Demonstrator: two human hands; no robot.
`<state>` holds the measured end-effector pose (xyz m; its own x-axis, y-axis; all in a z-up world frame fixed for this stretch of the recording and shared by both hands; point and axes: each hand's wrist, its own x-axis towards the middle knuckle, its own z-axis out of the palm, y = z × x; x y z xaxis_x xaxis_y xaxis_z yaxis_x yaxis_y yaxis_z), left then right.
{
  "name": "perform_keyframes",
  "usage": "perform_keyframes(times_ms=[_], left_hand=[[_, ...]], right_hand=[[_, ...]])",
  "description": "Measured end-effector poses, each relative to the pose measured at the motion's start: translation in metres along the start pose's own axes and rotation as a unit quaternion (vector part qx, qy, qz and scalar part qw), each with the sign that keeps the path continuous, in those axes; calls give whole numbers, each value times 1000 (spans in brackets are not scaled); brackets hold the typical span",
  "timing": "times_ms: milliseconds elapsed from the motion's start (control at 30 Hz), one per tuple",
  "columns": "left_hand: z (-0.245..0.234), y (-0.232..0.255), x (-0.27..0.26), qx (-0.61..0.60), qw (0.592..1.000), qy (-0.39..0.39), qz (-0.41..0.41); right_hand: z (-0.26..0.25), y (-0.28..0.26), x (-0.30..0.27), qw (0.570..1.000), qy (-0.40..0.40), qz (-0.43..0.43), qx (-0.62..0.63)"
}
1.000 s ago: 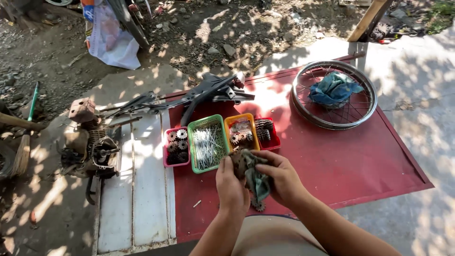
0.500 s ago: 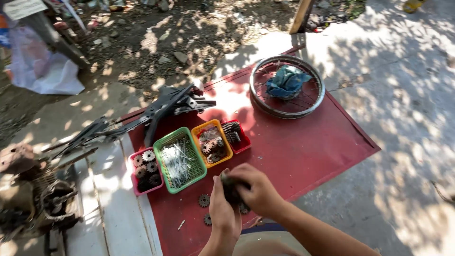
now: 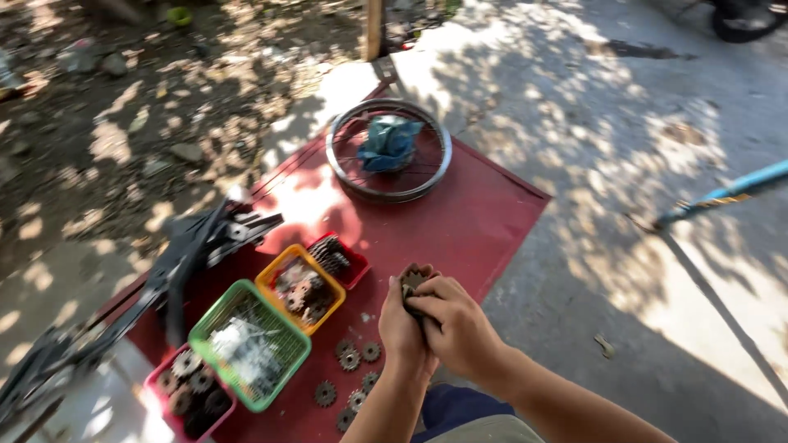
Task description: The person wipes several small metal gears with a cloth on a red workbench. They handle the gears one by one, turning them over to clean different sides, and place them back on the table or into a yellow basket.
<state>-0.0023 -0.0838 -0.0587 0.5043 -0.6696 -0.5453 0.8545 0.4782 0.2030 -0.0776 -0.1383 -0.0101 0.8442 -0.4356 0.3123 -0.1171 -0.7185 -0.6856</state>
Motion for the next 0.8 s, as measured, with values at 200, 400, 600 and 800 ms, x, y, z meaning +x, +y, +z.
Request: perform_keyframes(times_ms=[200, 400, 600, 800], left_hand=[[35, -35, 11, 18, 994, -65, -80], [64, -53, 7, 45, 993, -49, -102], [74, -63, 16, 89, 988, -53, -111], [81, -63, 21, 123, 988, 9, -93]], right_hand=[[-45, 19, 6, 991, 106, 55, -62], [-73, 42, 10, 972, 145, 159, -98], [-80, 31, -6, 988, 71, 97, -95], [-71, 46, -4, 987, 80, 106, -93]])
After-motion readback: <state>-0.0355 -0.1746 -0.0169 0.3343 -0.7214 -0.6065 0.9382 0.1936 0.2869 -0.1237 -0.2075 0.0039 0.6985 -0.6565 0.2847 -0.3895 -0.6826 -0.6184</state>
